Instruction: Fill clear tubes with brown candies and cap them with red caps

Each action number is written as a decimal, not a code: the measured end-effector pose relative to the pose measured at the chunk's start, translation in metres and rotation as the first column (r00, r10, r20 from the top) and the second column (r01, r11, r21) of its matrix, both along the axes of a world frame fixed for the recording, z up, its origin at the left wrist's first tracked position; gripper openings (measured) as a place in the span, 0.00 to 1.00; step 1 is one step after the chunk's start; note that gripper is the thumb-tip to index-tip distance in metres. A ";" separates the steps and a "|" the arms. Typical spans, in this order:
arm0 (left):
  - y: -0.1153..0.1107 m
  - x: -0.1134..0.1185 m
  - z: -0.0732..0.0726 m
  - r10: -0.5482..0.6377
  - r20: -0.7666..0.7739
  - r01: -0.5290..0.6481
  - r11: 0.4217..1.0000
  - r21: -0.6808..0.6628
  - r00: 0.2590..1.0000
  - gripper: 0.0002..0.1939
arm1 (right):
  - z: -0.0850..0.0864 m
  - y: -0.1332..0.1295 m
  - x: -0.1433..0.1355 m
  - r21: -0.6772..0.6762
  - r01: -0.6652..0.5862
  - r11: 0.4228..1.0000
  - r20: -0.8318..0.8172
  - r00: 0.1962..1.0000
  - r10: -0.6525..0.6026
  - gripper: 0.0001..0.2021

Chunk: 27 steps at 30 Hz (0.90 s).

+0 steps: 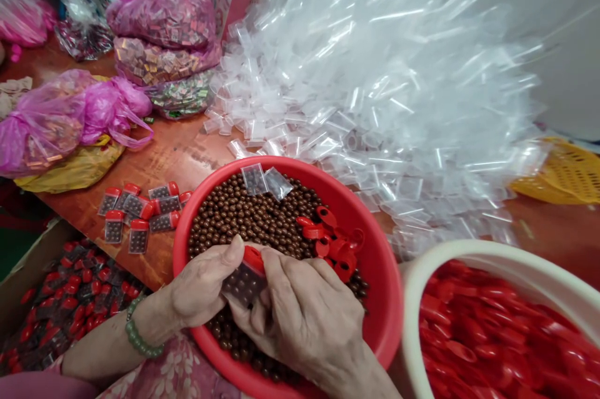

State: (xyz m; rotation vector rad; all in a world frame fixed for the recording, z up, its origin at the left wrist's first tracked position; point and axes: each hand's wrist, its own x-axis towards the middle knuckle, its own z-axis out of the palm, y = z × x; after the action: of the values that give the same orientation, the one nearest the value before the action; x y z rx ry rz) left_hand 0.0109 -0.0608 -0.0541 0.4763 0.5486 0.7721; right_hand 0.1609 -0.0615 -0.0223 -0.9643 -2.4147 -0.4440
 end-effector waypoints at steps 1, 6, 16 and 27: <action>0.000 0.000 0.001 -0.005 -0.014 0.005 1.000 0.004 1.000 0.39 | -0.001 0.001 0.001 -0.006 -0.019 1.000 -0.016 1.000 0.019 0.28; -0.001 0.002 0.007 -0.005 -0.112 0.003 1.000 -0.024 0.994 0.40 | -0.006 0.002 -0.001 -0.028 -0.075 0.997 -0.048 0.996 0.074 0.23; -0.006 -0.008 0.019 0.170 -0.286 -0.131 0.980 0.151 0.943 0.40 | 0.012 -0.010 0.014 -0.716 -0.235 0.657 -0.444 0.880 -0.170 0.20; -0.013 -0.002 0.008 0.188 -0.185 -0.153 0.970 0.191 0.964 0.50 | 0.018 -0.008 -0.002 -0.718 -0.287 0.634 -0.632 0.651 -0.420 0.12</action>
State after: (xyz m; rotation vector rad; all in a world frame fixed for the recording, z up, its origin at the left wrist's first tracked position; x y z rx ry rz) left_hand 0.0087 -0.0742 -0.0465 0.6822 0.7218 0.9487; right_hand 0.1585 -0.0699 -0.0040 -1.2456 -1.6682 0.9645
